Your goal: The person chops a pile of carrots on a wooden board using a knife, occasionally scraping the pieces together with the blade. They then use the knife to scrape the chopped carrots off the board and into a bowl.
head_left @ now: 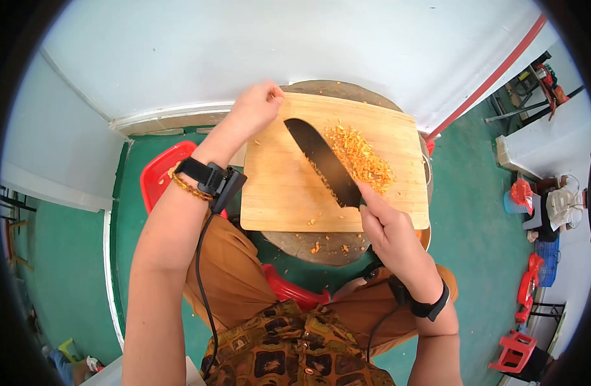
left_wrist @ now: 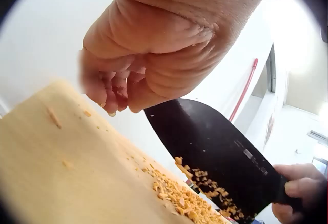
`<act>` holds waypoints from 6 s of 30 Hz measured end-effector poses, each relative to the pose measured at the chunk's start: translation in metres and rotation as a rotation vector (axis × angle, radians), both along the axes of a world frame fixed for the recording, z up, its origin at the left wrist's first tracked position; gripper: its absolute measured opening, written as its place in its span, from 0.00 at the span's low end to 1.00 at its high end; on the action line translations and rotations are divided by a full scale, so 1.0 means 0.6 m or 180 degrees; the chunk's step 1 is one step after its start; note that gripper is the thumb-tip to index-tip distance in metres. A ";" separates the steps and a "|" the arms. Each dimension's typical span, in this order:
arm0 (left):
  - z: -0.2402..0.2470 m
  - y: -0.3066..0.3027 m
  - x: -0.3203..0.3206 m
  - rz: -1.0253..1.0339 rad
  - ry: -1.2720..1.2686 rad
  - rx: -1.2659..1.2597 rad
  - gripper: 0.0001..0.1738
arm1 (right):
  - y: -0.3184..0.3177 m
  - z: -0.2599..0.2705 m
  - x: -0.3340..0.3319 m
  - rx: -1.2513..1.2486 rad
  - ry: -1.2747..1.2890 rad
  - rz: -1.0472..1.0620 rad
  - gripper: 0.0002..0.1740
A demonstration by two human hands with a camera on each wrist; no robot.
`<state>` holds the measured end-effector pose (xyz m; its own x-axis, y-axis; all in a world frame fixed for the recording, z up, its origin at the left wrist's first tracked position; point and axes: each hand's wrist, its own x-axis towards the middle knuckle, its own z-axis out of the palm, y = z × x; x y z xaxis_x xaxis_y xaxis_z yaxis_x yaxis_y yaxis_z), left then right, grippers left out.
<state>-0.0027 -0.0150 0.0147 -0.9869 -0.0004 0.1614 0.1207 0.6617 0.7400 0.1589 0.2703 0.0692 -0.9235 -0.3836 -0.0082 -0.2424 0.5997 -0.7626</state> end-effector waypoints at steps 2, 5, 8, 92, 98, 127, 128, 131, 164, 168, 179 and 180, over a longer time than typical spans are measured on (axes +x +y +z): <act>-0.001 -0.020 -0.009 0.0133 0.0067 0.0197 0.08 | -0.002 0.008 0.004 0.0021 -0.0256 0.0110 0.26; -0.012 -0.035 -0.019 0.0342 -0.0043 0.0567 0.08 | -0.003 0.004 0.014 0.0005 -0.0484 0.0318 0.27; 0.001 -0.030 -0.012 0.0489 -0.0395 0.0878 0.07 | -0.012 -0.005 0.021 -0.0112 -0.0581 0.0520 0.26; -0.051 0.018 0.004 -0.0200 -0.0250 -0.0322 0.08 | 0.036 -0.017 -0.030 0.0518 0.0452 -0.0407 0.25; -0.054 0.018 0.000 -0.0225 -0.0231 -0.0331 0.08 | 0.044 -0.026 -0.034 0.0580 0.0631 -0.0244 0.25; -0.050 0.025 0.004 -0.0113 -0.0269 -0.0415 0.07 | 0.103 -0.024 -0.091 0.0999 0.1043 -0.0249 0.12; -0.048 0.026 0.005 -0.0124 -0.0248 -0.0421 0.07 | 0.097 -0.019 -0.085 0.0991 0.1055 -0.0222 0.12; -0.048 0.024 0.007 -0.0143 -0.0214 -0.0432 0.07 | 0.085 -0.006 -0.073 0.0873 0.1006 -0.0230 0.12; -0.041 0.025 0.005 -0.0179 -0.0287 -0.0471 0.07 | 0.077 -0.035 -0.088 0.1107 0.1140 -0.0135 0.09; -0.049 0.022 0.005 -0.0187 -0.0193 -0.0468 0.07 | 0.065 -0.024 -0.087 0.0688 0.1443 -0.0367 0.08; -0.041 0.025 0.011 -0.0165 -0.0288 -0.0459 0.08 | 0.065 -0.032 -0.096 0.1120 0.1562 -0.0522 0.11; -0.043 0.024 0.008 -0.0169 -0.0294 -0.0446 0.08 | 0.066 -0.034 -0.100 0.1133 0.1655 -0.0496 0.11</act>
<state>0.0023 -0.0009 -0.0113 -0.9956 0.0683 0.0648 0.0940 0.7536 0.6506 0.0989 0.3096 0.0490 -0.8858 -0.3012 0.3531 -0.4163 0.8521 -0.3173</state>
